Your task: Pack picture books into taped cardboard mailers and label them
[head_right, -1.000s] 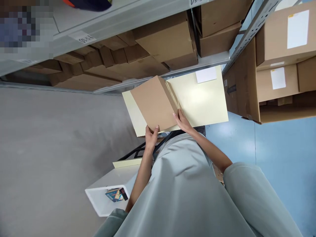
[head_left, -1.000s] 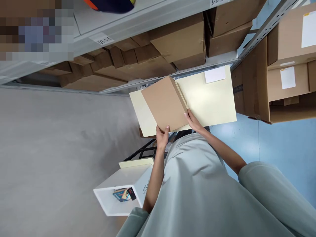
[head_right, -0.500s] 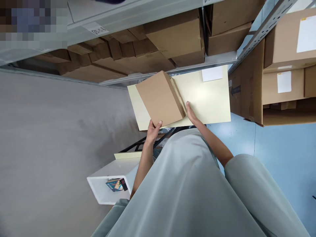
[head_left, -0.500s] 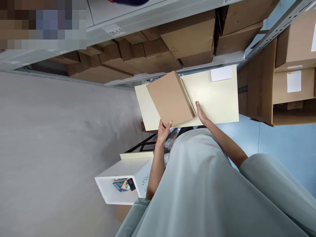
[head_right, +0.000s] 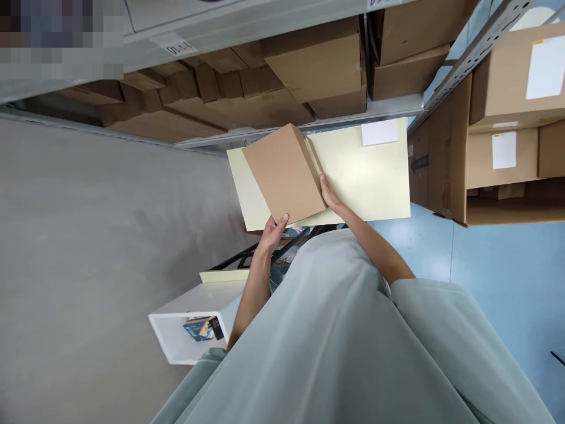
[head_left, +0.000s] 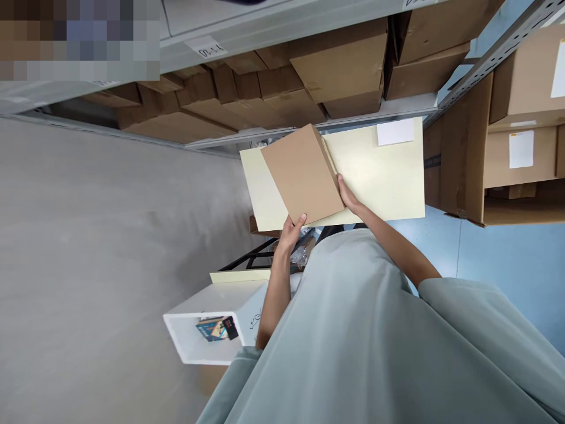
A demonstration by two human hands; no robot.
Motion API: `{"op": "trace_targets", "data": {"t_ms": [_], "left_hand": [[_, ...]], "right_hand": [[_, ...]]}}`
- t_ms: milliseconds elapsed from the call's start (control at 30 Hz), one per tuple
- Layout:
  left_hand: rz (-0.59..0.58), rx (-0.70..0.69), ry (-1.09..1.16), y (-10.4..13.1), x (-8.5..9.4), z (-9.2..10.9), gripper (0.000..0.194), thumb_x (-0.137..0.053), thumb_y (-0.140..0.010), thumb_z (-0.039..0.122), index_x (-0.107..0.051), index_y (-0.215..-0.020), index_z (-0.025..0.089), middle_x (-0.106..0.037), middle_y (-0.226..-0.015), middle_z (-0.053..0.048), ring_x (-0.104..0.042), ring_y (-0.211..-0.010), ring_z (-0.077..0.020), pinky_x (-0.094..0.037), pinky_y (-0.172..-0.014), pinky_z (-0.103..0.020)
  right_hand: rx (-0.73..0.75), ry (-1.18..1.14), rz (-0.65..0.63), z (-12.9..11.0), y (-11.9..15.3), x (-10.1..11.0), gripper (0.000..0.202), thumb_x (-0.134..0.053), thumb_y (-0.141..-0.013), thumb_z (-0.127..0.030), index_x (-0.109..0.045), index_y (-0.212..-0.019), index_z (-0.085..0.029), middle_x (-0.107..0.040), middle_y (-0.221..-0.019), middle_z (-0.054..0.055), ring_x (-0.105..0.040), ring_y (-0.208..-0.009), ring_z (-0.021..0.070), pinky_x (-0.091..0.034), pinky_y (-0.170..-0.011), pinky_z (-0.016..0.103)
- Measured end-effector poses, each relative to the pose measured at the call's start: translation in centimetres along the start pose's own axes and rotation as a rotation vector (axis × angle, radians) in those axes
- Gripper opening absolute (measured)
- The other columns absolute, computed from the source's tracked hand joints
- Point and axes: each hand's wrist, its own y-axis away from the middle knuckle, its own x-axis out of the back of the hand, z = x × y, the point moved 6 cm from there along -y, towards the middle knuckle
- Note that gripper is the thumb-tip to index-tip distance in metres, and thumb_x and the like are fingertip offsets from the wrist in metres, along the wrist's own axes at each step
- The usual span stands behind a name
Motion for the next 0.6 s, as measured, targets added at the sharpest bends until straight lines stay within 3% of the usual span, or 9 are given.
{"op": "trace_targets", "data": {"t_ms": [100,233,367,467,600], "left_hand": [[0.041,0.015,0.076,0.0,0.0,-0.4,0.065,-0.079,-0.094,0.057,-0.064,-0.146,0.022,-0.068,-0.153,-0.014,-0.058,-0.151,-0.0304,-0.040,-0.132,-0.049],[0.078,0.097,0.286,-0.4,-0.3,-1.2,0.069,-0.086,-0.088,0.057,-0.066,-0.144,0.022,-0.067,-0.157,-0.014,-0.055,-0.154,-0.0322,-0.040,-0.132,-0.049],[0.104,0.117,0.570,-1.1,-1.2,-0.7,0.071,-0.053,-0.103,0.077,-0.069,-0.143,0.020,-0.065,-0.160,-0.011,-0.047,-0.160,-0.0331,-0.039,-0.134,-0.049],[0.166,0.136,0.614,-1.1,-1.5,-0.1,0.083,-0.036,-0.104,0.084,-0.072,-0.140,0.018,-0.072,-0.151,-0.012,-0.048,-0.161,-0.0334,-0.034,-0.136,-0.050],[0.247,0.095,0.550,-0.2,-0.6,1.6,0.092,-0.028,-0.100,0.091,-0.075,-0.137,0.021,-0.071,-0.151,-0.014,-0.047,-0.161,-0.0344,-0.035,-0.135,-0.053]], "right_hand": [[0.029,0.011,0.012,-0.8,-1.5,0.5,0.105,-0.010,-0.101,-0.092,-0.022,-0.178,-0.023,-0.023,-0.185,-0.002,-0.012,-0.174,0.0199,-0.004,-0.142,0.049],[-0.033,0.065,0.065,-0.2,1.1,1.8,0.113,-0.015,-0.096,-0.097,-0.013,-0.180,-0.022,-0.005,-0.187,-0.002,-0.002,-0.175,0.0204,-0.002,-0.142,0.044],[-0.032,0.090,-0.004,0.7,5.9,2.1,0.113,-0.020,-0.094,-0.100,-0.016,-0.180,-0.027,-0.010,-0.186,-0.001,-0.009,-0.174,0.0223,-0.004,-0.143,0.046],[-0.042,0.131,-0.068,0.4,8.1,1.6,0.114,-0.024,-0.093,-0.101,-0.018,-0.180,-0.028,-0.011,-0.187,0.000,-0.009,-0.174,0.0232,-0.005,-0.143,0.048],[0.066,0.216,-0.074,-3.4,9.2,1.5,0.110,-0.023,-0.096,-0.098,-0.017,-0.180,-0.028,-0.013,-0.186,0.000,-0.009,-0.174,0.0226,-0.008,-0.143,0.046]]}}
